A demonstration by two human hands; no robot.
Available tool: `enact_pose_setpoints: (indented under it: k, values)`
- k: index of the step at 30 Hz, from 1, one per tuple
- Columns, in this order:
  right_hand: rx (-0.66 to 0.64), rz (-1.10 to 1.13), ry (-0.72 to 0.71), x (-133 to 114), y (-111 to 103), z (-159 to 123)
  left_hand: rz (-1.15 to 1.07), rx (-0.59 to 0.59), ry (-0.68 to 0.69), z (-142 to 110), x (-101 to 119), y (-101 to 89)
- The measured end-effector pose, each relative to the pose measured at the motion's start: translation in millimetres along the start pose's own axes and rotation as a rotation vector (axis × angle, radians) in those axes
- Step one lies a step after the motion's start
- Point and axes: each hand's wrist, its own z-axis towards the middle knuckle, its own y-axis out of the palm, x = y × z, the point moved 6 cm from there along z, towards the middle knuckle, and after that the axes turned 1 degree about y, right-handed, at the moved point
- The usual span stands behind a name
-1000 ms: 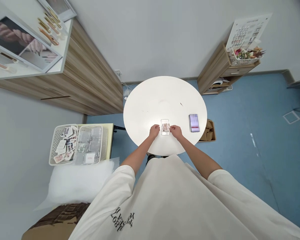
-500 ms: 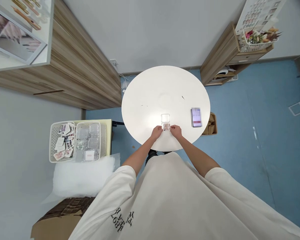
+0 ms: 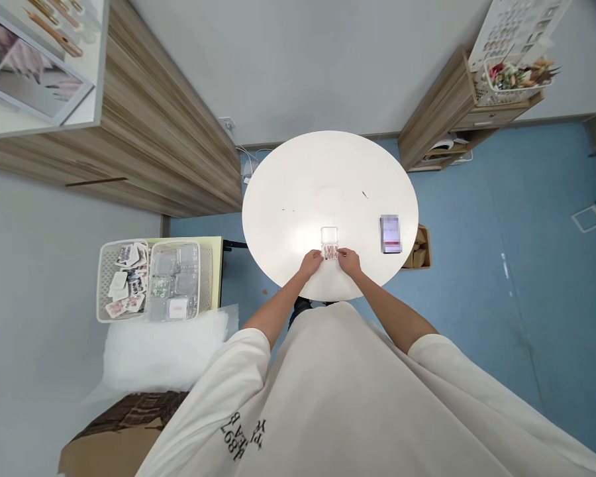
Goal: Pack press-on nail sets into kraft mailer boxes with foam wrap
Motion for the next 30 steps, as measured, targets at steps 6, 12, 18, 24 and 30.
enact_pose_setpoints:
  k: [6, 12, 18, 24, 30]
  values:
    - [-0.043, 0.063, 0.032, -1.0, 0.3, 1.6, 0.006, -0.005, -0.016, 8.6, -1.6, 4.7]
    - [-0.015, 0.088, 0.057, 3.0, -4.0, 13.7, 0.026, 0.043, -0.038, 18.0, 2.4, -0.8]
    - [-0.014, 0.245, 0.080, -5.5, -9.2, 44.1, -0.049, 0.102, -0.022, 44.2, 27.1, -10.2]
    - [-0.108, 0.438, 0.142, -13.8, -1.3, 51.8, -0.153, 0.030, -0.049, 56.3, 38.0, -0.8]
    - [-0.159, 0.468, 0.169, -19.1, -3.8, 45.0, -0.186, -0.002, -0.078, 53.5, 39.9, -1.3]
